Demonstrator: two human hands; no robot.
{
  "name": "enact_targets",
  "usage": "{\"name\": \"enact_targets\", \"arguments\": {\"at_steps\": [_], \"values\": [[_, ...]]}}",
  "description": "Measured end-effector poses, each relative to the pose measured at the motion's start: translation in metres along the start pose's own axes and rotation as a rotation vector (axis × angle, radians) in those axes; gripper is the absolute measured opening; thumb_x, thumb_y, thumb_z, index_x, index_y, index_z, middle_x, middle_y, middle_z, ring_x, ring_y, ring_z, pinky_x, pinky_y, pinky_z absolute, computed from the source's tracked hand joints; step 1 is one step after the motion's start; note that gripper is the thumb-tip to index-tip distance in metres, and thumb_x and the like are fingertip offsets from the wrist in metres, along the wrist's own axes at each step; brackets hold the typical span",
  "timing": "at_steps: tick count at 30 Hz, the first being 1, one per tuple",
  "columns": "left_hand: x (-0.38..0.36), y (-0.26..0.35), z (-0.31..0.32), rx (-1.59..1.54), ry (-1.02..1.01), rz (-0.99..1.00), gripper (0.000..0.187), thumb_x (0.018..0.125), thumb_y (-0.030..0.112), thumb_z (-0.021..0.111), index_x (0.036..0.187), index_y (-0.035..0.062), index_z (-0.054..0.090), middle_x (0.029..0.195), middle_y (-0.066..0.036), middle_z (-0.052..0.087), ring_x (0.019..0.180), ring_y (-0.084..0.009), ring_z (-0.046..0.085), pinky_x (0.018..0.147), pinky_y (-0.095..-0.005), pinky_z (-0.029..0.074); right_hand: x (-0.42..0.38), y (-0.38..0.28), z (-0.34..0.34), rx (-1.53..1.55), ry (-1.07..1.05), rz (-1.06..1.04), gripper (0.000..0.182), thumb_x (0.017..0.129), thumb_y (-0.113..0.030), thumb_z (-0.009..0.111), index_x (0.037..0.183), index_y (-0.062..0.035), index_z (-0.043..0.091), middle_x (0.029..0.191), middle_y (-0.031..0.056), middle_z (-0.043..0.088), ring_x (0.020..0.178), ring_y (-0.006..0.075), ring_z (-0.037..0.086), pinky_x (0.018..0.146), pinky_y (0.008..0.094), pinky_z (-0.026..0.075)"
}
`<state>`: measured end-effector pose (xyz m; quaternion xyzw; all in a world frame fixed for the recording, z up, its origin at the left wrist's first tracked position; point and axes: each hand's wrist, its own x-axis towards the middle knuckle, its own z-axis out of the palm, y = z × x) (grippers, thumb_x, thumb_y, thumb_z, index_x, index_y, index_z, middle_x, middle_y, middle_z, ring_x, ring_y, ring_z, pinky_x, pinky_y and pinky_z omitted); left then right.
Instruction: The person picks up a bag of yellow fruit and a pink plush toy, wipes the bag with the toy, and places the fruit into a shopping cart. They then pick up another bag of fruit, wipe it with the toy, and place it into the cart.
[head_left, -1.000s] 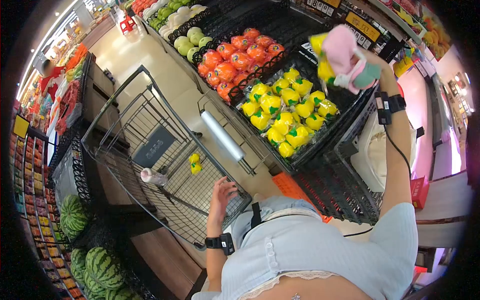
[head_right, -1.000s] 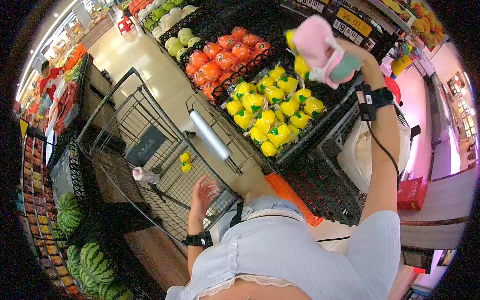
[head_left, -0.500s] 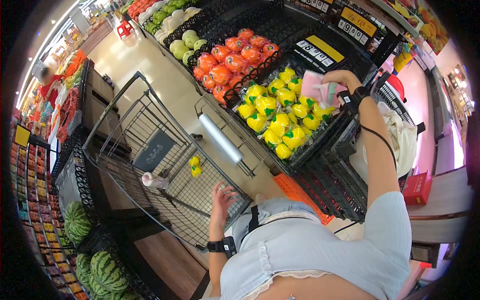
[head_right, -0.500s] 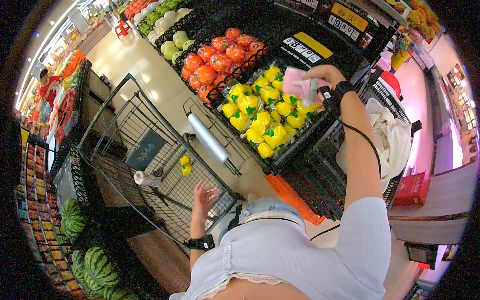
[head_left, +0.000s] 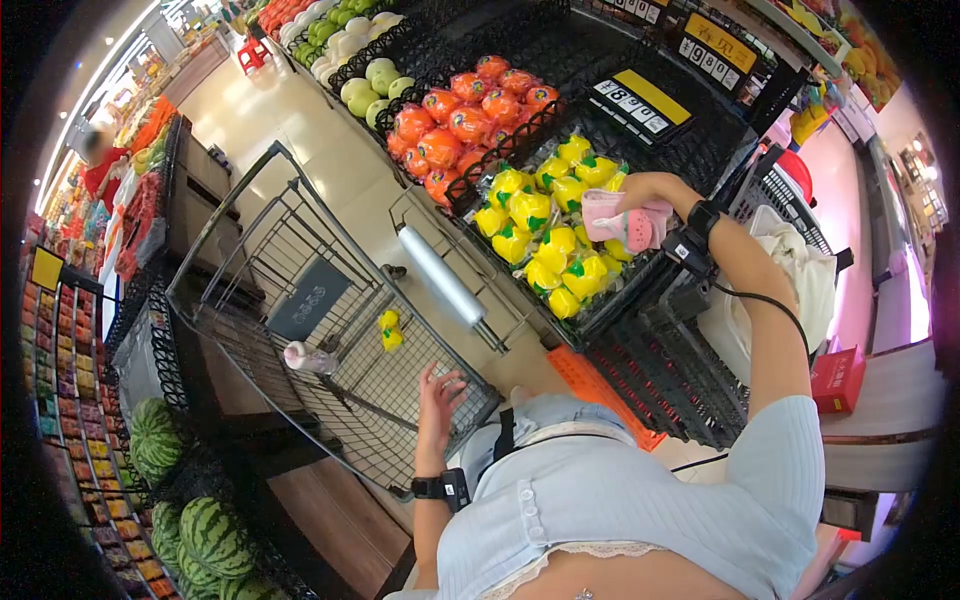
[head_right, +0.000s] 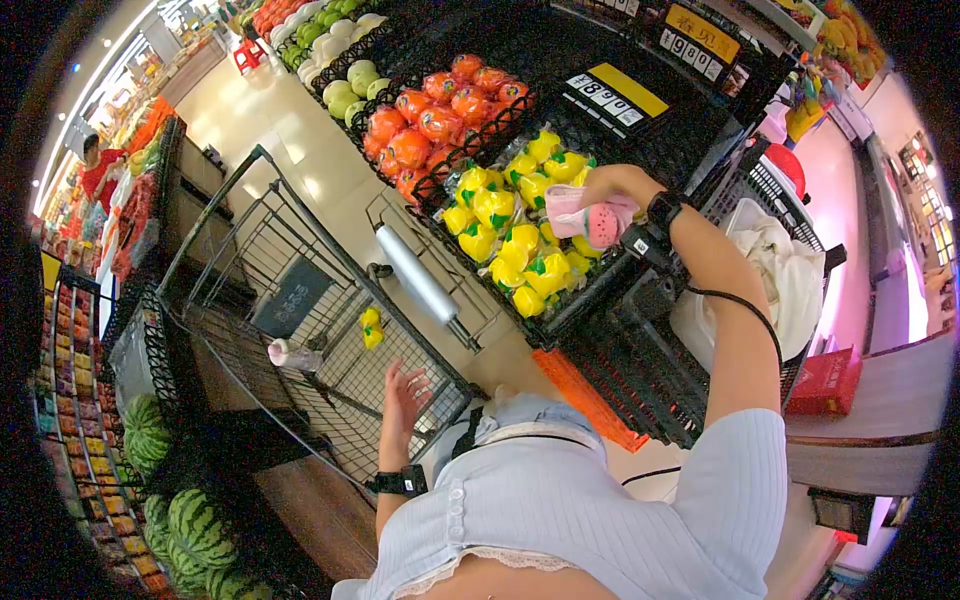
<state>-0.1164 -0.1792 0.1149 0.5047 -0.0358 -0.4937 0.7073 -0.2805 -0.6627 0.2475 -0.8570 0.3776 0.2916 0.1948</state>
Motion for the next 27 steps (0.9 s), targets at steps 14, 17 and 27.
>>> {"name": "enact_targets", "arguments": {"at_steps": [14, 17, 27], "values": [[-0.003, -0.010, -0.015, 0.076, 0.077, 0.019, 0.044, 0.089, 0.027, 0.042, 0.128, 0.0143, 0.026, 0.103, -0.010, 0.054, 0.086, -0.0171, 0.054, 0.076, -0.0327, 0.046, -0.021, 0.029, -0.012, 0.271, 0.069, -0.266, 0.036, 0.065, -0.030, 0.059, 0.078, 0.0035, 0.062, 0.069, 0.0089, 0.062, 0.059, 0.0147, 0.055, 0.054, 0.0303, 0.043], [-0.002, -0.017, -0.020, 0.053, 0.085, 0.028, 0.044, 0.088, 0.027, 0.042, 0.127, 0.0140, 0.028, 0.103, -0.010, 0.054, 0.086, -0.0172, 0.054, 0.075, -0.0327, 0.047, -0.034, 0.015, -0.008, 0.507, -0.024, -0.205, 0.030, 0.065, -0.028, 0.059, 0.073, 0.0009, 0.062, 0.066, 0.0043, 0.059, 0.057, 0.0120, 0.053, 0.052, 0.0284, 0.042], [0.005, -0.032, -0.026, 0.051, 0.100, 0.009, 0.040, 0.089, 0.028, 0.041, 0.125, 0.0122, 0.032, 0.104, -0.010, 0.054, 0.088, -0.0171, 0.054, 0.077, -0.0333, 0.046, -0.028, 0.008, -0.006, 0.463, -0.077, -0.166, 0.029, 0.066, -0.028, 0.057, 0.071, 0.0003, 0.060, 0.066, 0.0038, 0.059, 0.056, 0.0121, 0.052, 0.053, 0.0279, 0.042]]}}
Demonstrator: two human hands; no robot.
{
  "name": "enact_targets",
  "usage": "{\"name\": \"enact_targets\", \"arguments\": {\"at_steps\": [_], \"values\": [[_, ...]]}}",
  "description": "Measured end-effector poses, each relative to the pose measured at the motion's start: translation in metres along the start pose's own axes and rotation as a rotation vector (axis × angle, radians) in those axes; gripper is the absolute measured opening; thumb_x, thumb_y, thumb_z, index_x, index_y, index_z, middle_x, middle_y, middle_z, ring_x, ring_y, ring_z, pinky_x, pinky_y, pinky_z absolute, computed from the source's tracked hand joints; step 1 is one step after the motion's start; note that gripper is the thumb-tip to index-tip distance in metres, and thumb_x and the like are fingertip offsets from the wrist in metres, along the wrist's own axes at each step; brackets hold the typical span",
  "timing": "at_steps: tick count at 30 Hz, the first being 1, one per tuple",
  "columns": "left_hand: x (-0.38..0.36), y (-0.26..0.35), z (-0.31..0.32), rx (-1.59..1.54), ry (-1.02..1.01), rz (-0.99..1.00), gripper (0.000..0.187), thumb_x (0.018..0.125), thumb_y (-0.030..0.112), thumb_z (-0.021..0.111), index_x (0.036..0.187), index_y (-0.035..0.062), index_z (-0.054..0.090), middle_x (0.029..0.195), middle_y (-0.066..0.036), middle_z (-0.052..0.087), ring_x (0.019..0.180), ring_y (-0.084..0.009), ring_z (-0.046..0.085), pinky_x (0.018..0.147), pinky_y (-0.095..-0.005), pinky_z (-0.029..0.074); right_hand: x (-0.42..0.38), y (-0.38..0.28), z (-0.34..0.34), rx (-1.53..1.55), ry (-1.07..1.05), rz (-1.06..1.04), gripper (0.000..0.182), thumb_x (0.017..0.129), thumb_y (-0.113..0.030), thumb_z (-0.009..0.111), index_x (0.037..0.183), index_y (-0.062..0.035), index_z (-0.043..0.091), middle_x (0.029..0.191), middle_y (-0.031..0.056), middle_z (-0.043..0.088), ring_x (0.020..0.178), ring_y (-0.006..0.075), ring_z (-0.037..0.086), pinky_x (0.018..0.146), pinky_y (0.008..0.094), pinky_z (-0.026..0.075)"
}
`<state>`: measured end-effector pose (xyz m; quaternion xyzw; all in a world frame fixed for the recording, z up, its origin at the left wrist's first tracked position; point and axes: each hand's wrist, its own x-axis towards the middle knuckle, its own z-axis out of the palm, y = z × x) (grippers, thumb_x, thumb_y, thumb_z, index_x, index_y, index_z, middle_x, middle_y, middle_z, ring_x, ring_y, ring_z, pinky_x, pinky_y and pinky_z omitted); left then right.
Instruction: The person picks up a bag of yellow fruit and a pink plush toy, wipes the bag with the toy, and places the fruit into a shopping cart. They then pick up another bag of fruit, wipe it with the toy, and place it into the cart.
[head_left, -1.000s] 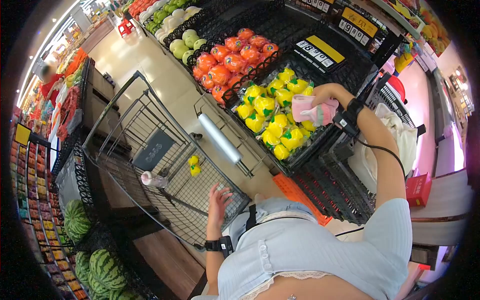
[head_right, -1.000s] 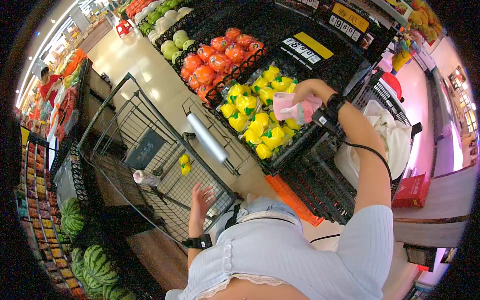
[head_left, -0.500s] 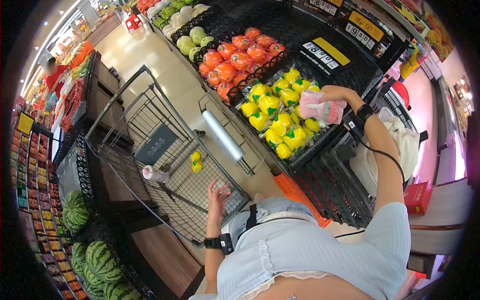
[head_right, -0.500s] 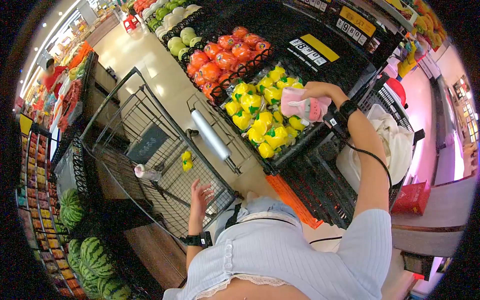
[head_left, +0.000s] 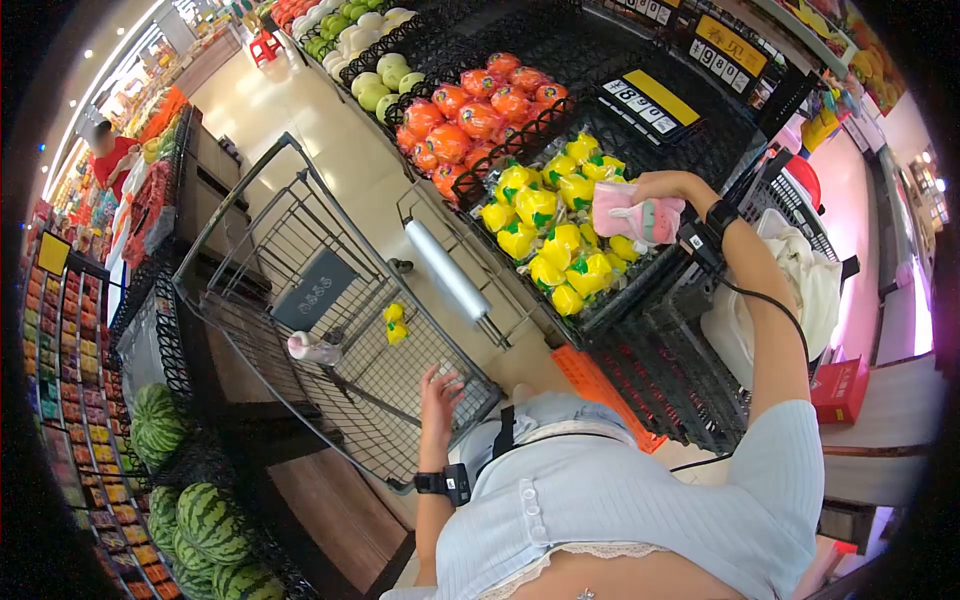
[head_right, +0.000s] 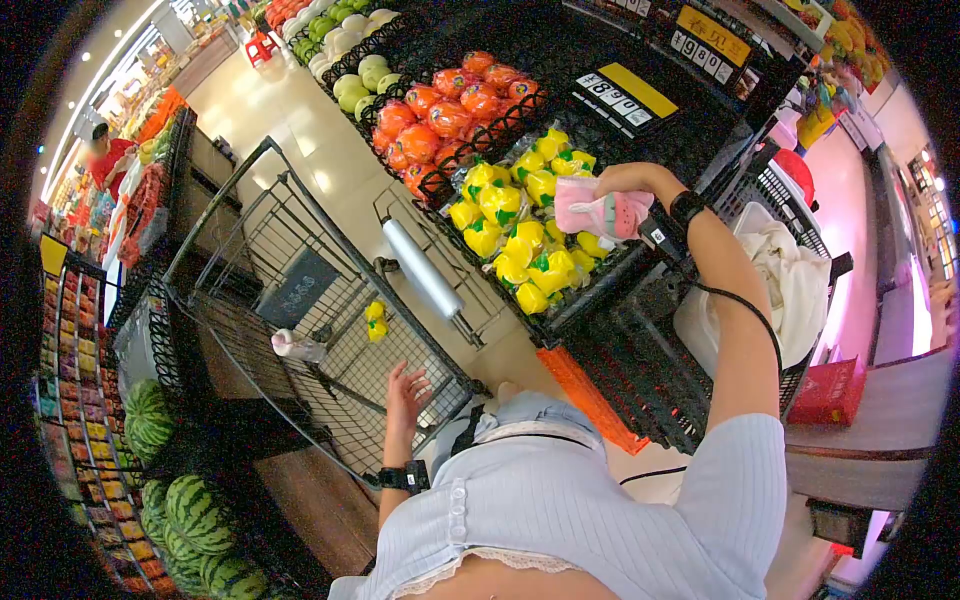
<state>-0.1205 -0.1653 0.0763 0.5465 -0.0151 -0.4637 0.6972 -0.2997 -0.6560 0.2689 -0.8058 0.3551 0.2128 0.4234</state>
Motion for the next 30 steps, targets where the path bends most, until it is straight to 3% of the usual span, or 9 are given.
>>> {"name": "enact_targets", "arguments": {"at_steps": [5, 10, 16, 20, 24, 25, 26, 27, 30], "values": [[-0.001, 0.001, -0.002, -0.001, 0.047, -0.016, 0.039, 0.088, 0.029, 0.043, 0.122, 0.0111, 0.037, 0.102, -0.009, 0.055, 0.088, -0.0169, 0.054, 0.077, -0.0334, 0.046, -0.002, 0.016, -0.037, -0.154, 0.162, -0.180, 0.027, 0.070, -0.023, 0.054, 0.080, 0.0009, 0.060, 0.068, 0.0041, 0.057, 0.063, 0.0099, 0.052, 0.055, 0.0264, 0.043], [-0.001, 0.005, -0.008, 0.010, 0.111, -0.025, 0.036, 0.087, 0.030, 0.043, 0.118, 0.0107, 0.043, 0.100, -0.008, 0.056, 0.088, -0.0168, 0.055, 0.077, -0.0326, 0.046, -0.047, -0.003, -0.068, 0.353, 0.299, -0.346, 0.031, 0.080, -0.024, 0.050, 0.100, -0.0012, 0.055, 0.095, 0.0045, 0.057, 0.080, 0.0096, 0.055, 0.068, 0.0234, 0.046], [0.004, 0.004, -0.014, 0.007, 0.130, -0.037, 0.035, 0.088, 0.031, 0.042, 0.116, 0.0098, 0.044, 0.101, -0.008, 0.053, 0.090, -0.0171, 0.053, 0.077, -0.0327, 0.045, -0.107, -0.035, -0.071, 0.777, 0.724, -0.448, 0.035, 0.085, -0.030, 0.049, 0.106, -0.0019, 0.053, 0.100, 0.0052, 0.058, 0.091, 0.0135, 0.056, 0.080, 0.0276, 0.046], [0.009, 0.003, -0.013, 0.010, 0.150, -0.044, 0.033, 0.086, 0.027, 0.042, 0.113, 0.0086, 0.043, 0.097, -0.008, 0.056, 0.086, -0.0181, 0.054, 0.076, -0.0343, 0.045, -0.132, -0.058, -0.061, 0.882, 0.552, -0.708, 0.035, 0.084, -0.029, 0.052, 0.109, -0.0034, 0.053, 0.105, 0.0079, 0.058, 0.095, 0.0146, 0.057, 0.084, 0.0294, 0.045], [0.019, -0.003, -0.022, -0.002, 0.139, -0.093, 0.033, 0.087, 0.030, 0.042, 0.111, 0.0082, 0.045, 0.098, -0.008, 0.056, 0.085, -0.0173, 0.053, 0.076, -0.0343, 0.045, -0.173, -0.128, 0.009, 0.381, 0.591, -0.620, 0.040, 0.079, -0.031, 0.054, 0.106, -0.0007, 0.054, 0.092, 0.0026, 0.059, 0.083, 0.0072, 0.054, 0.070, 0.0221, 0.046], [0.022, -0.004, -0.024, 0.001, 0.131, -0.106, 0.033, 0.087, 0.031, 0.042, 0.111, 0.0080, 0.046, 0.099, -0.008, 0.055, 0.085, -0.0172, 0.053, 0.076, -0.0342, 0.044, -0.185, -0.140, 0.014, 0.187, 0.367, -0.505, 0.038, 0.072, -0.028, 0.057, 0.100, -0.0010, 0.057, 0.088, 0.0032, 0.060, 0.080, 0.0072, 0.054, 0.067, 0.0215, 0.046], [0.025, -0.007, -0.026, -0.002, 0.125, -0.122, 0.034, 0.087, 0.031, 0.042, 0.111, 0.0079, 0.046, 0.099, -0.008, 0.055, 0.086, -0.0170, 0.052, 0.076, -0.0341, 0.044, -0.181, -0.140, 0.032, 0.139, 0.327, -0.358, 0.037, 0.065, -0.024, 0.061, 0.094, -0.0018, 0.058, 0.082, 0.0055, 0.061, 0.077, 0.0110, 0.056, 0.066, 0.0254, 0.047], [0.028, -0.011, -0.029, -0.019, 0.120, -0.132, 0.034, 0.087, 0.032, 0.042, 0.111, 0.0077, 0.046, 0.100, -0.008, 0.055, 0.086, -0.0170, 0.052, 0.076, -0.0342, 0.044, -0.175, -0.140, 0.049, -0.021, 0.205, -0.493, 0.040, 0.060, -0.022, 0.064, 0.094, -0.0031, 0.057, 0.084, 0.0089, 0.059, 0.078, 0.0179, 0.057, 0.068, 0.0317, 0.046], [0.043, -0.016, -0.041, -0.056, 0.107, -0.160, 0.036, 0.087, 0.033, 0.043, 0.111, 0.0063, 0.047, 0.101, -0.009, 0.054, 0.089, -0.0180, 0.052, 0.076, -0.0339, 0.045, -0.161, -0.127, 0.116, -0.154, -0.159, -0.734, 0.031, 0.068, -0.022, 0.056, 0.095, -0.0054, 0.056, 0.086, 0.0144, 0.054, 0.080, 0.0304, 0.053, 0.071, 0.0387, 0.044]]}}
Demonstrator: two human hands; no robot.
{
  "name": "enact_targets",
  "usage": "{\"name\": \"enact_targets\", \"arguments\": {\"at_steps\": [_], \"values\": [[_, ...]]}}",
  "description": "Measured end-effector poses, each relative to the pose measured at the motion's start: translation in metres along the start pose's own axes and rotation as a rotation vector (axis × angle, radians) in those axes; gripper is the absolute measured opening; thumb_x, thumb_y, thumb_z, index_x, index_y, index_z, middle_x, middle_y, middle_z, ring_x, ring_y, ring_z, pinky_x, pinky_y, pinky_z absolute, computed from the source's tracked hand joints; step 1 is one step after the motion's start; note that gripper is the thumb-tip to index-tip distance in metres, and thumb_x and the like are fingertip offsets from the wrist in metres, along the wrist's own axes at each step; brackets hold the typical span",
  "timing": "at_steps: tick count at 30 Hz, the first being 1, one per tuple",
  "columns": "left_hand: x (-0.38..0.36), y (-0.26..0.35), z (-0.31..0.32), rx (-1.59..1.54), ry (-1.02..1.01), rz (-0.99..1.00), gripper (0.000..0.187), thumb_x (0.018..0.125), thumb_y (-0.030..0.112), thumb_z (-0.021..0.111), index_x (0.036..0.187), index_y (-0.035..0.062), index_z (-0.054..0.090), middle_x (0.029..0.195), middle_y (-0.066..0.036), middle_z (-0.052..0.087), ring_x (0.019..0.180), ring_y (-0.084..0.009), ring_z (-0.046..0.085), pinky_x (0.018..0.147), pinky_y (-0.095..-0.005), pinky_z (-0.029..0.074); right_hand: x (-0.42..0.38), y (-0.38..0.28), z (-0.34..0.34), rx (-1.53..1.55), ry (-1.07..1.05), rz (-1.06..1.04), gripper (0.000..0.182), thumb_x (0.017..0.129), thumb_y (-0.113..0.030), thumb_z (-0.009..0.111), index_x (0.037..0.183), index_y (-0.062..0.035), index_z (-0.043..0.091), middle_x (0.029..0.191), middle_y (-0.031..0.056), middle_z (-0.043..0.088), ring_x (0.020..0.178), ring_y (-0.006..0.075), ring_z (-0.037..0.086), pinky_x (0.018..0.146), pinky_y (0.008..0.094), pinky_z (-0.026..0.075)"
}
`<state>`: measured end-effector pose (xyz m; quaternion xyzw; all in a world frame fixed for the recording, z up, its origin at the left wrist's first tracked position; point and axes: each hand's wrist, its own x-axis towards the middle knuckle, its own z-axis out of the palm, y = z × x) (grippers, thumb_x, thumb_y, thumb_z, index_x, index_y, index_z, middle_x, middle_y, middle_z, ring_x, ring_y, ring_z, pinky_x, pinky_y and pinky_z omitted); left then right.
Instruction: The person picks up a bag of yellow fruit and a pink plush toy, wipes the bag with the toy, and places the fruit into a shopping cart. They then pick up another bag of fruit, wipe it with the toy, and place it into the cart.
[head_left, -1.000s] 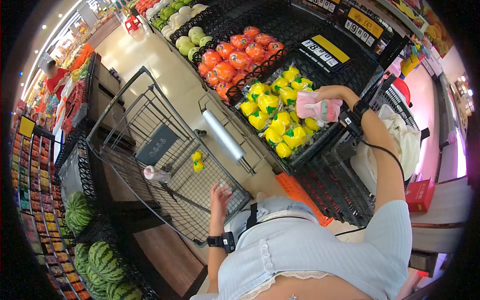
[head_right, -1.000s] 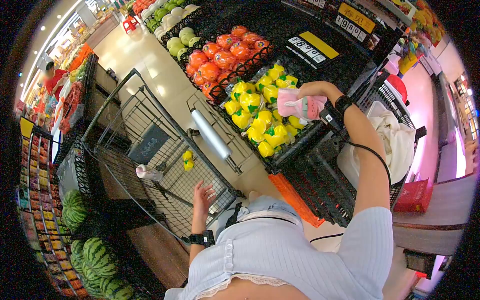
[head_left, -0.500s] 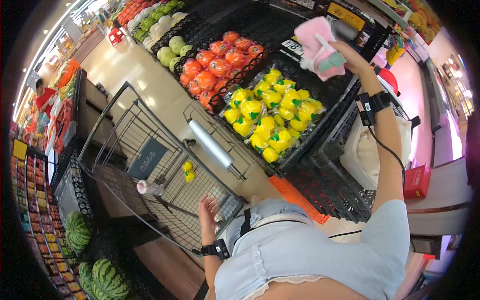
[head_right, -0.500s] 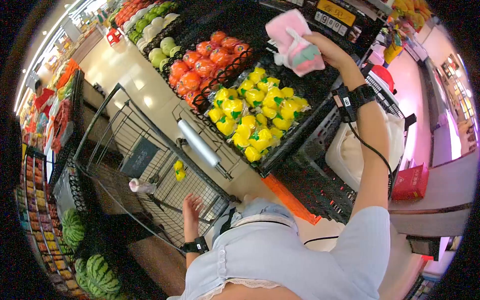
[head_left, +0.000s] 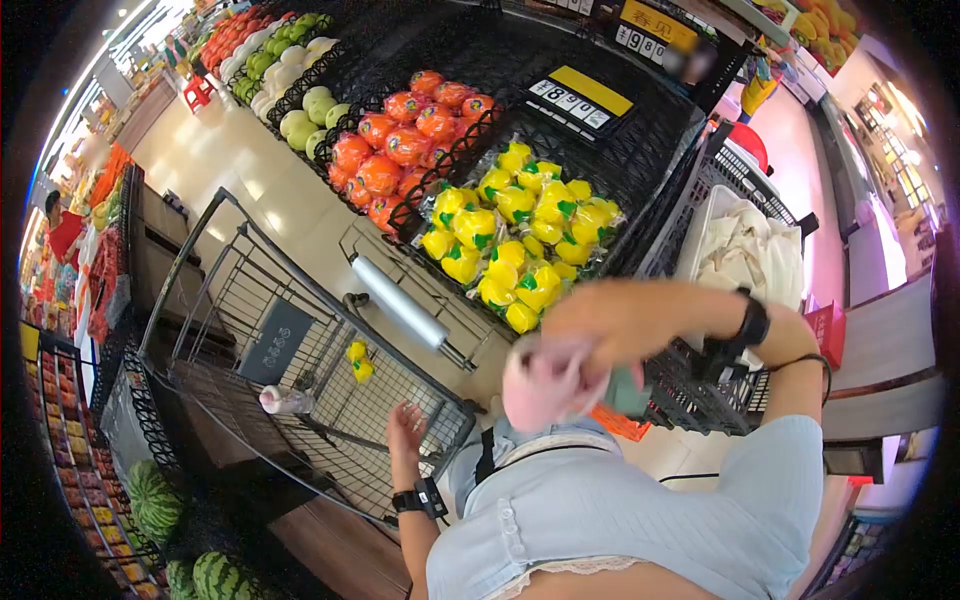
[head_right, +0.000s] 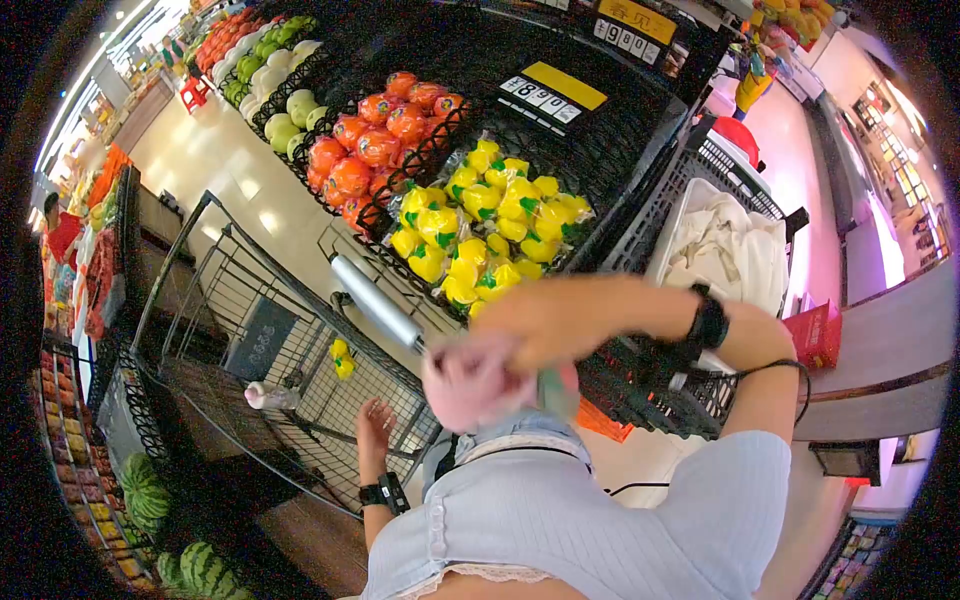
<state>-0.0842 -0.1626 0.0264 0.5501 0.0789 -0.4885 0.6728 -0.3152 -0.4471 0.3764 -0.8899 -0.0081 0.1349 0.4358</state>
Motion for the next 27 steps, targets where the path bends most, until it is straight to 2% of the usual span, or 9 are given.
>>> {"name": "enact_targets", "arguments": {"at_steps": [2, 3, 8, 11, 14, 16, 19, 24, 27], "values": [[0.009, 0.001, -0.007, -0.014, -0.014, -0.007, 0.037, 0.087, 0.033, 0.043, 0.112, 0.0058, 0.047, 0.102, -0.010, 0.054, 0.091, -0.0185, 0.052, 0.077, -0.0334, 0.045, 0.010, 0.009, 0.038, -0.397, -0.181, 0.084, 0.023, 0.065, -0.015, 0.055, 0.083, -0.0014, 0.053, 0.086, 0.0137, 0.056, 0.079, 0.0310, 0.056, 0.070, 0.0404, 0.044], [0.013, 0.003, -0.012, -0.020, -0.019, -0.011, 0.038, 0.087, 0.033, 0.043, 0.112, 0.0056, 0.047, 0.102, -0.010, 0.054, 0.091, -0.0187, 0.052, 0.078, -0.0331, 0.045, 0.011, 0.013, 0.051, -0.515, -0.150, 0.006, 0.022, 0.067, -0.020, 0.058, 0.080, -0.0050, 0.051, 0.080, 0.0089, 0.052, 0.079, 0.0257, 0.052, 0.069, 0.0374, 0.039], [0.034, 0.006, -0.039, 0.052, 0.053, -0.060, 0.040, 0.087, 0.033, 0.041, 0.114, 0.0042, 0.046, 0.107, -0.010, 0.054, 0.093, -0.0200, 0.053, 0.080, -0.0331, 0.045, 0.029, 0.033, 0.089, -0.267, 0.112, -0.056, 0.029, 0.063, -0.021, 0.063, 0.086, -0.0068, 0.053, 0.081, 0.0076, 0.052, 0.081, 0.0245, 0.051, 0.074, 0.0350, 0.037], [0.055, 0.002, -0.063, 0.062, 0.111, -0.126, 0.041, 0.088, 0.032, 0.039, 0.116, 0.0027, 0.045, 0.104, -0.010, 0.055, 0.092, -0.0197, 0.053, 0.078, -0.0334, 0.045, 0.049, 0.038, 0.100, -0.290, 0.336, 0.010, 0.034, 0.061, -0.020, 0.065, 0.090, -0.0070, 0.053, 0.083, 0.0075, 0.053, 0.083, 0.0243, 0.051, 0.075, 0.0362, 0.037], [0.071, 0.012, -0.076, 0.078, 0.135, -0.241, 0.036, 0.090, 0.031, 0.037, 0.113, 0.0041, 0.045, 0.094, -0.010, 0.058, 0.082, -0.0191, 0.055, 0.077, -0.0335, 0.045, 0.074, 0.052, 0.119, -0.306, 0.346, 0.023, 0.034, 0.060, -0.019, 0.066, 0.091, -0.0077, 0.054, 0.085, 0.0078, 0.054, 0.085, 0.0261, 0.051, 0.078, 0.0373, 0.036], [0.101, 0.007, -0.100, 0.026, 0.164, -0.230, 0.032, 0.090, 0.028, 0.039, 0.111, 0.0058, 0.045, 0.093, -0.010, 0.058, 0.079, -0.0196, 0.055, 0.079, -0.0347, 0.045, 0.088, 0.058, 0.130, -0.302, 0.324, 0.008, 0.033, 0.061, -0.018, 0.065, 0.090, -0.0081, 0.054, 0.084, 0.0079, 0.054, 0.085, 0.0267, 0.051, 0.079, 0.0373, 0.036], [0.127, 0.020, -0.111, -0.025, 0.233, -0.175, 0.037, 0.091, 0.028, 0.035, 0.119, 0.0033, 0.041, 0.106, -0.010, 0.054, 0.090, -0.0190, 0.053, 0.077, -0.0330, 0.045, 0.110, 0.064, 0.144, -0.268, 0.262, 0.016, 0.033, 0.061, -0.016, 0.064, 0.091, -0.0077, 0.053, 0.085, 0.0081, 0.053, 0.086, 0.0268, 0.050, 0.079, 0.0378, 0.035], [0.151, 0.062, -0.102, 0.307, 0.279, -0.167, 0.040, 0.085, 0.025, 0.049, 0.118, 0.0017, 0.042, 0.106, -0.014, 0.053, 0.086, -0.0215, 0.054, 0.073, -0.0325, 0.046, 0.141, 0.075, 0.145, -0.215, 0.178, 0.112, 0.032, 0.062, -0.015, 0.063, 0.092, -0.0075, 0.052, 0.086, 0.0080, 0.053, 0.089, 0.0257, 0.050, 0.079, 0.0382, 0.035], [0.202, 0.066, -0.137, 1.020, 0.228, 0.006, 0.046, 0.077, 0.024, 0.060, 0.116, 0.0035, 0.044, 0.110, -0.018, 0.049, 0.091, -0.0284, 0.053, 0.076, -0.0404, 0.044, 0.158, 0.083, 0.146, -0.182, 0.136, 0.183, 0.035, 0.062, -0.014, 0.062, 0.095, -0.0072, 0.052, 0.086, 0.0084, 0.053, 0.089, 0.0263, 0.050, 0.080, 0.0383, 0.034]]}}
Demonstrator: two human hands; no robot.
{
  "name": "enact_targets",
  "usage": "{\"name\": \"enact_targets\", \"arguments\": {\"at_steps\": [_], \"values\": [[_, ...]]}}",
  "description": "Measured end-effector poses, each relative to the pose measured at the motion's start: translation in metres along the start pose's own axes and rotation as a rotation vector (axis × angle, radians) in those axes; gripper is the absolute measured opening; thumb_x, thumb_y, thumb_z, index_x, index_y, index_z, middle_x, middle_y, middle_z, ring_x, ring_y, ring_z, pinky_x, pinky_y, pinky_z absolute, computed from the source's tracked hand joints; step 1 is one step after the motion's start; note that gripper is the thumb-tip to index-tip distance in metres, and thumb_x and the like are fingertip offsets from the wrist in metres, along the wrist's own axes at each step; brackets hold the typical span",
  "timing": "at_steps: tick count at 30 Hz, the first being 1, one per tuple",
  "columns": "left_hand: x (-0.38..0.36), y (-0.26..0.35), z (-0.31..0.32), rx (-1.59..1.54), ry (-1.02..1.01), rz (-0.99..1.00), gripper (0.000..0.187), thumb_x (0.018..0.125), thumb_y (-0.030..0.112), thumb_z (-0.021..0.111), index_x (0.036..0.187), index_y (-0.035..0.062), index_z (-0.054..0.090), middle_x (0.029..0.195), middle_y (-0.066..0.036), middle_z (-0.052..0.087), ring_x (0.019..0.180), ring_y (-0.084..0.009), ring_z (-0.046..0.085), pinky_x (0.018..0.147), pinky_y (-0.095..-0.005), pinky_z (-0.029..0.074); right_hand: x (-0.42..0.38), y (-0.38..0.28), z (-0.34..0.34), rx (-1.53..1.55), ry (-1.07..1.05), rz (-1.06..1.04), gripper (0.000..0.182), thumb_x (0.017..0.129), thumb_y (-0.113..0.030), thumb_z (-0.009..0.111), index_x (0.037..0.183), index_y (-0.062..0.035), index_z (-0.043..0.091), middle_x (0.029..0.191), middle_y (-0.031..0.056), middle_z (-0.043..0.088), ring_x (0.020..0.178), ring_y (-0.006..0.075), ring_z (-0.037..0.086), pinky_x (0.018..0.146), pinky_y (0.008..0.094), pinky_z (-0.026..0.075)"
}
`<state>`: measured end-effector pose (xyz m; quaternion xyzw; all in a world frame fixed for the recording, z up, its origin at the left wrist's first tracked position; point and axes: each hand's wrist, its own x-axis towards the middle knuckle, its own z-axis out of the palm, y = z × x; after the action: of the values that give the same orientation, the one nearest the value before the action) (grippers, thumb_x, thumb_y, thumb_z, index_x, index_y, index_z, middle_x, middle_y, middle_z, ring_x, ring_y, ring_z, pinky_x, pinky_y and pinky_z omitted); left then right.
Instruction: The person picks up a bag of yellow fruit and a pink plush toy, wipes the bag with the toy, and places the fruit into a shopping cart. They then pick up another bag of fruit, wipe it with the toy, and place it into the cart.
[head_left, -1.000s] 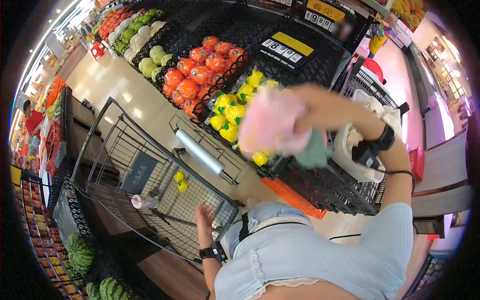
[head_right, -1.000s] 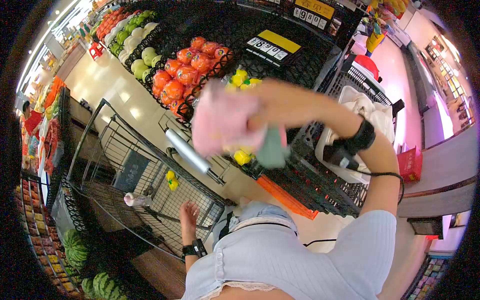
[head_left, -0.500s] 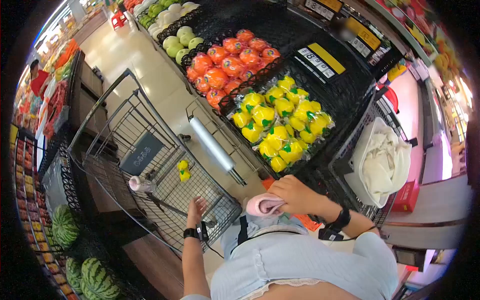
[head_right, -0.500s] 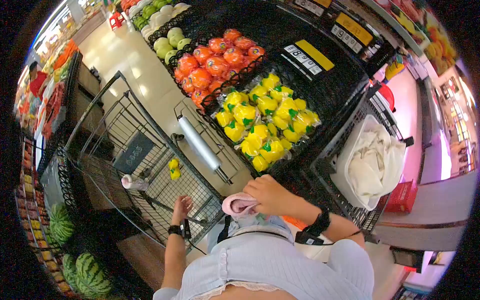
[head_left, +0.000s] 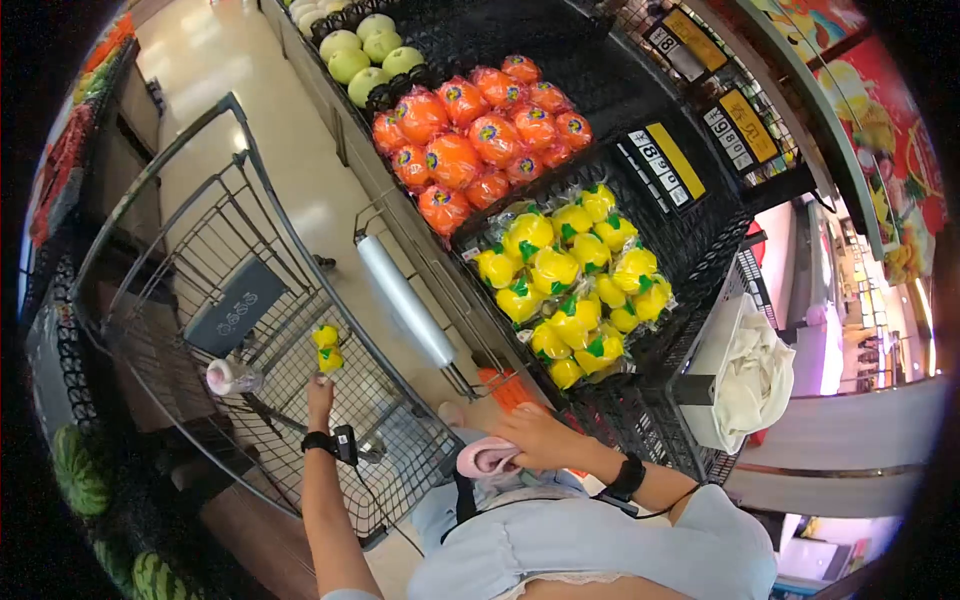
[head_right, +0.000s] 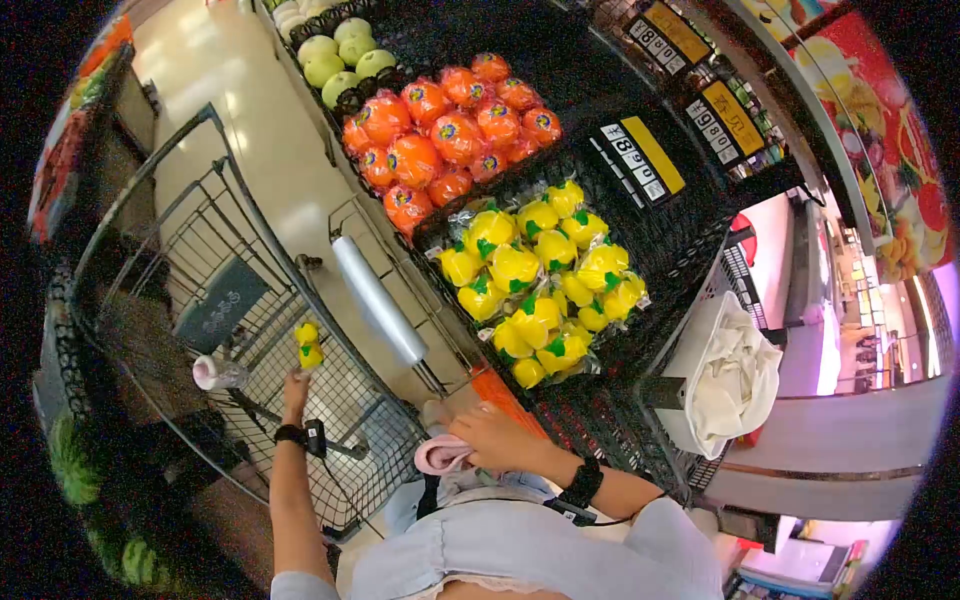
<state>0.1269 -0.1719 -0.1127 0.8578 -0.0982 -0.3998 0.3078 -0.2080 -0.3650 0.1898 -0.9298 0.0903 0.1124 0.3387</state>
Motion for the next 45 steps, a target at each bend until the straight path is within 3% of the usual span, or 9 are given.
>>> {"name": "enact_targets", "arguments": {"at_steps": [10, 16, 19, 22, 24, 27, 38, 42, 45], "values": [[0.105, -0.017, 0.017, 0.360, 0.131, 0.230, 0.077, 0.067, 0.026, 0.068, 0.132, 0.0220, 0.027, 0.135, -0.022, 0.021, 0.114, -0.0483, 0.031, 0.092, -0.0521, 0.034, 0.023, 0.023, 0.029, 0.065, -0.127, 0.311, 0.039, 0.063, -0.015, 0.058, 0.101, -0.0056, 0.052, 0.096, 0.0102, 0.053, 0.098, 0.0256, 0.047, 0.084, 0.0383, 0.034], [0.164, -0.037, 0.060, 0.416, 0.044, 0.169, 0.092, 0.064, 0.020, 0.070, 0.136, 0.0121, 0.014, 0.123, -0.024, 0.040, 0.106, -0.0407, 0.046, 0.091, -0.0429, 0.039, 0.030, 0.032, 0.027, 0.129, -0.121, 0.349, 0.039, 0.063, -0.015, 0.057, 0.100, -0.0053, 0.052, 0.095, 0.0098, 0.052, 0.098, 0.0271, 0.046, 0.086, 0.0382, 0.034], [0.150, -0.014, 0.050, 0.011, 0.040, 0.134, 0.091, 0.065, 0.012, 0.069, 0.135, 0.0064, 0.011, 0.123, -0.026, 0.039, 0.109, -0.0392, 0.045, 0.091, -0.0429, 0.039, 0.033, 0.033, 0.024, 0.191, -0.104, 0.386, 0.044, 0.062, -0.014, 0.057, 0.104, -0.0054, 0.051, 0.098, 0.0104, 0.052, 0.100, 0.0283, 0.045, 0.089, 0.0385, 0.033], [0.156, -0.006, 0.050, 0.200, 0.052, -0.045, 0.090, 0.067, 0.013, 0.067, 0.136, 0.0066, 0.009, 0.124, -0.025, 0.038, 0.108, -0.0398, 0.045, 0.091, -0.0426, 0.039, 0.032, 0.035, 0.023, 0.260, -0.113, 0.447, 0.045, 0.062, -0.013, 0.056, 0.107, -0.0057, 0.050, 0.101, 0.0109, 0.052, 0.102, 0.0284, 0.045, 0.091, 0.0388, 0.033], [0.200, -0.063, 0.073, 0.453, 0.093, 0.127, 0.084, 0.071, 0.019, 0.063, 0.135, 0.0029, 0.011, 0.123, -0.026, 0.039, 0.105, -0.0396, 0.048, 0.085, -0.0439, 0.043, 0.029, 0.037, 0.018, 0.297, -0.135, 0.490, 0.045, 0.063, -0.013, 0.056, 0.107, -0.0058, 0.050, 0.102, 0.0111, 0.051, 0.102, 0.0285, 0.045, 0.091, 0.0389, 0.033], [0.162, -0.006, 0.053, 0.659, 0.094, -0.017, 0.077, 0.076, 0.025, 0.057, 0.133, -0.0036, 0.014, 0.118, -0.027, 0.043, 0.099, -0.0363, 0.052, 0.076, -0.0444, 0.047, 0.026, 0.035, 0.013, 0.334, -0.135, 0.513, 0.045, 0.064, -0.013, 0.056, 0.108, -0.0058, 0.050, 0.103, 0.0113, 0.051, 0.102, 0.0288, 0.045, 0.091, 0.0388, 0.032], [0.123, -0.128, 0.113, -0.509, -0.414, -0.239, 0.050, 0.076, 0.015, 0.061, 0.116, -0.0016, 0.035, 0.094, -0.014, 0.055, 0.074, -0.0220, 0.060, 0.062, -0.0348, 0.052, 0.012, 0.027, -0.005, 0.362, 0.027, 0.391, 0.045, 0.066, -0.009, 0.058, 0.109, -0.0022, 0.048, 0.102, 0.0135, 0.050, 0.093, 0.0300, 0.050, 0.075, 0.0371, 0.046], [-0.033, -0.024, 0.063, -0.806, -0.619, -0.575, 0.035, 0.074, 0.011, 0.060, 0.105, -0.0008, 0.050, 0.092, -0.013, 0.059, 0.076, -0.0241, 0.060, 0.070, -0.0364, 0.051, 0.013, 0.012, -0.025, 0.820, -0.003, 0.487, 0.042, 0.070, -0.005, 0.057, 0.110, -0.0010, 0.046, 0.100, 0.0130, 0.051, 0.083, 0.0246, 0.057, 0.051, 0.0296, 0.054], [-0.053, -0.062, 0.081, -0.850, -0.634, -0.606, 0.033, 0.075, 0.018, 0.057, 0.104, 0.0011, 0.051, 0.090, -0.012, 0.060, 0.078, -0.0266, 0.060, 0.073, -0.0371, 0.050, 0.004, 0.009, -0.023, 0.899, 0.019, 0.413, 0.041, 0.072, -0.003, 0.057, 0.111, -0.0023, 0.046, 0.099, 0.0118, 0.051, 0.080, 0.0213, 0.059, 0.045, 0.0275, 0.054]]}}
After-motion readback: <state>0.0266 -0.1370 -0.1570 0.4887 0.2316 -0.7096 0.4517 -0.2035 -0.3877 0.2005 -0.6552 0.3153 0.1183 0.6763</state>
